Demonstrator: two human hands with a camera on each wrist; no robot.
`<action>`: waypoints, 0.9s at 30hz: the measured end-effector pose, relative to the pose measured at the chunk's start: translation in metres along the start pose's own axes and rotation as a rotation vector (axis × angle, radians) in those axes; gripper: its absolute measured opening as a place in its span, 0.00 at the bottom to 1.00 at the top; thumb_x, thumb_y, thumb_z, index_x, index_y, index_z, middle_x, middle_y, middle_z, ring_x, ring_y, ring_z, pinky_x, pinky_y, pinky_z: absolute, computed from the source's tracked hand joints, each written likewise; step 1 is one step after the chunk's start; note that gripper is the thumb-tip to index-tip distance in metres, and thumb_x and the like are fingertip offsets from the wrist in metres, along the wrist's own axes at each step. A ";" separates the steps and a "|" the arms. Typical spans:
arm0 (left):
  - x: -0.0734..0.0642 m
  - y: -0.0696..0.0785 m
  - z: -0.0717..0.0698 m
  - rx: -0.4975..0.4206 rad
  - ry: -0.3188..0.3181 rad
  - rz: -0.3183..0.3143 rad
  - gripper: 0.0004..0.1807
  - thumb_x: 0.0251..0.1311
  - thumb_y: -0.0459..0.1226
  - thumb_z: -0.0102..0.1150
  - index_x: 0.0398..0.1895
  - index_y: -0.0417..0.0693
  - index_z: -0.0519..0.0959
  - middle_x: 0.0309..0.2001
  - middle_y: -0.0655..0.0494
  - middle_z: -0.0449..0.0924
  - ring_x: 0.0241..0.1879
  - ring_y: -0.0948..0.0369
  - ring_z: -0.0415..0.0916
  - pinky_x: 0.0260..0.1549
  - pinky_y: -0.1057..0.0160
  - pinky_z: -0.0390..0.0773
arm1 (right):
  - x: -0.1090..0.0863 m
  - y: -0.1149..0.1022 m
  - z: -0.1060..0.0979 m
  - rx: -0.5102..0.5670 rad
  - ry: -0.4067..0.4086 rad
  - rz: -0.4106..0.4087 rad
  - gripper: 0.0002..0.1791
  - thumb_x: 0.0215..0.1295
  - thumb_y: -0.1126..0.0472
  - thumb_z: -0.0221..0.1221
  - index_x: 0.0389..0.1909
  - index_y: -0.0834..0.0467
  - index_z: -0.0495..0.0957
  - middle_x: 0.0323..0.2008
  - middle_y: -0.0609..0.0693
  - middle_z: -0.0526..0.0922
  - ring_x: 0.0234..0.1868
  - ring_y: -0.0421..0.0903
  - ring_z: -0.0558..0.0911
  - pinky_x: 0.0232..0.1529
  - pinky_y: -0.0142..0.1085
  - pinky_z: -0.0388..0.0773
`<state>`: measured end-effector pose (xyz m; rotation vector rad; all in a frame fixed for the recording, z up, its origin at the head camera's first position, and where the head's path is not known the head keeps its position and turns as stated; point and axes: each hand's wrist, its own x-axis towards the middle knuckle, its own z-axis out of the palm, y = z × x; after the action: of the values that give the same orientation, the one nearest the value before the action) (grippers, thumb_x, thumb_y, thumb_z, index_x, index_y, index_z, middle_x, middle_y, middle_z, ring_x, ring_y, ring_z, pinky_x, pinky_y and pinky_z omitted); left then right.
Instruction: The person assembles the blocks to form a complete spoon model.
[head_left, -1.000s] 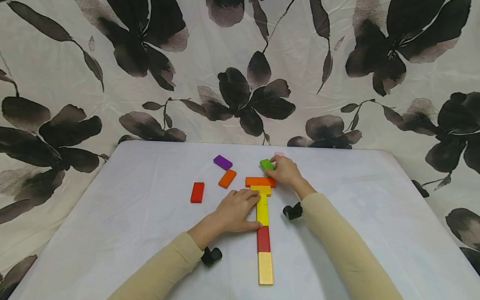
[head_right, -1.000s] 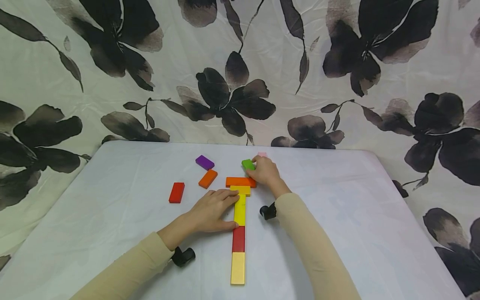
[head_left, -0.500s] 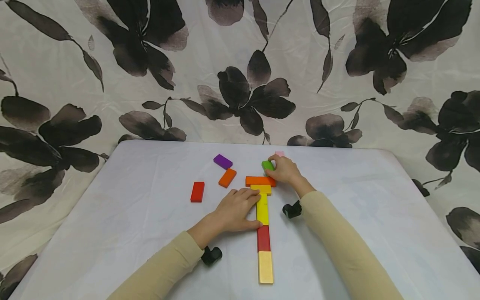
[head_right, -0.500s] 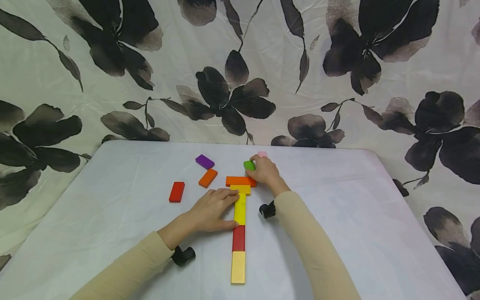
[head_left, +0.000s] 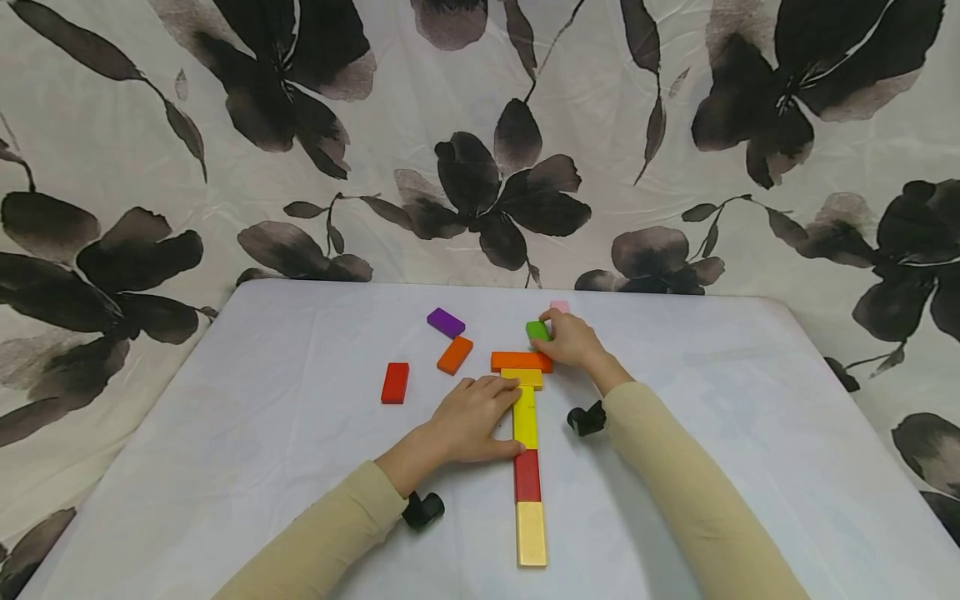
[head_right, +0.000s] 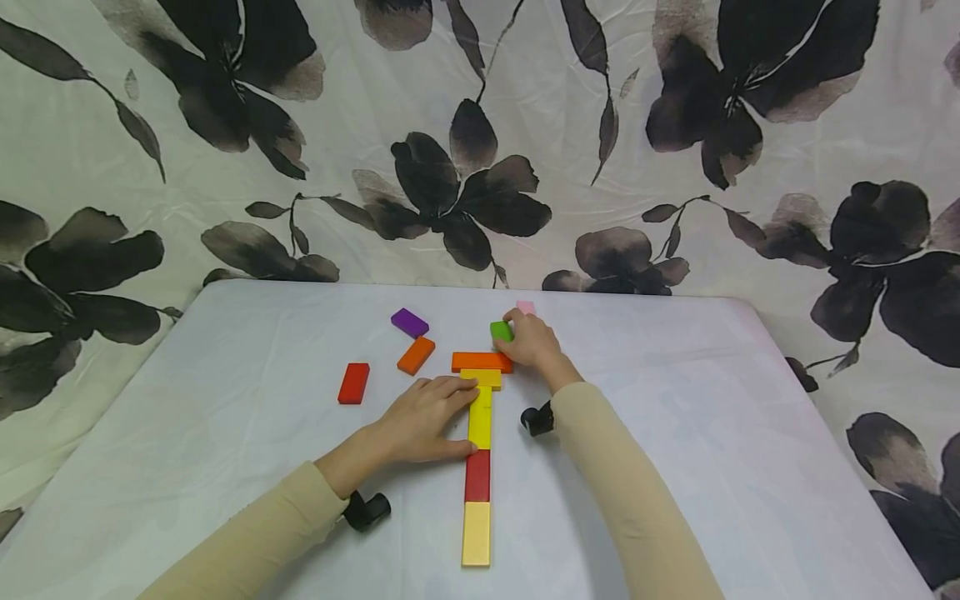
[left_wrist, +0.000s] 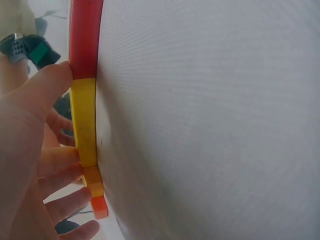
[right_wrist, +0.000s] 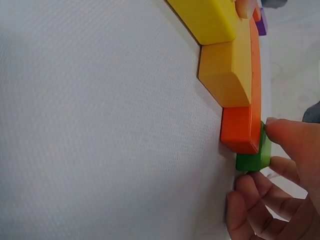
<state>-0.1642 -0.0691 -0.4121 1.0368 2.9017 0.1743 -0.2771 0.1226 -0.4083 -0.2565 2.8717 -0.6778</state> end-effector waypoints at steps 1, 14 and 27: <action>0.000 0.000 0.000 0.000 0.001 0.000 0.41 0.49 0.62 0.57 0.63 0.49 0.68 0.65 0.55 0.64 0.64 0.57 0.58 0.59 0.53 0.64 | 0.000 0.001 0.000 0.001 0.001 -0.002 0.28 0.60 0.51 0.59 0.58 0.59 0.67 0.38 0.56 0.76 0.36 0.49 0.73 0.38 0.39 0.72; 0.000 0.001 0.000 0.005 0.006 -0.001 0.41 0.49 0.62 0.56 0.63 0.48 0.68 0.65 0.55 0.64 0.64 0.57 0.59 0.59 0.54 0.64 | -0.004 0.011 -0.001 0.047 -0.001 0.005 0.27 0.61 0.53 0.58 0.57 0.62 0.65 0.54 0.60 0.75 0.47 0.53 0.75 0.53 0.45 0.72; 0.000 0.000 0.000 0.009 0.008 0.004 0.41 0.50 0.62 0.56 0.63 0.48 0.68 0.65 0.55 0.64 0.64 0.57 0.59 0.58 0.54 0.64 | -0.005 0.013 -0.001 0.051 0.009 0.014 0.27 0.60 0.52 0.59 0.56 0.62 0.64 0.48 0.60 0.77 0.43 0.52 0.76 0.50 0.44 0.74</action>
<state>-0.1639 -0.0693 -0.4125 1.0455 2.9109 0.1660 -0.2741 0.1357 -0.4124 -0.2270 2.8572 -0.7500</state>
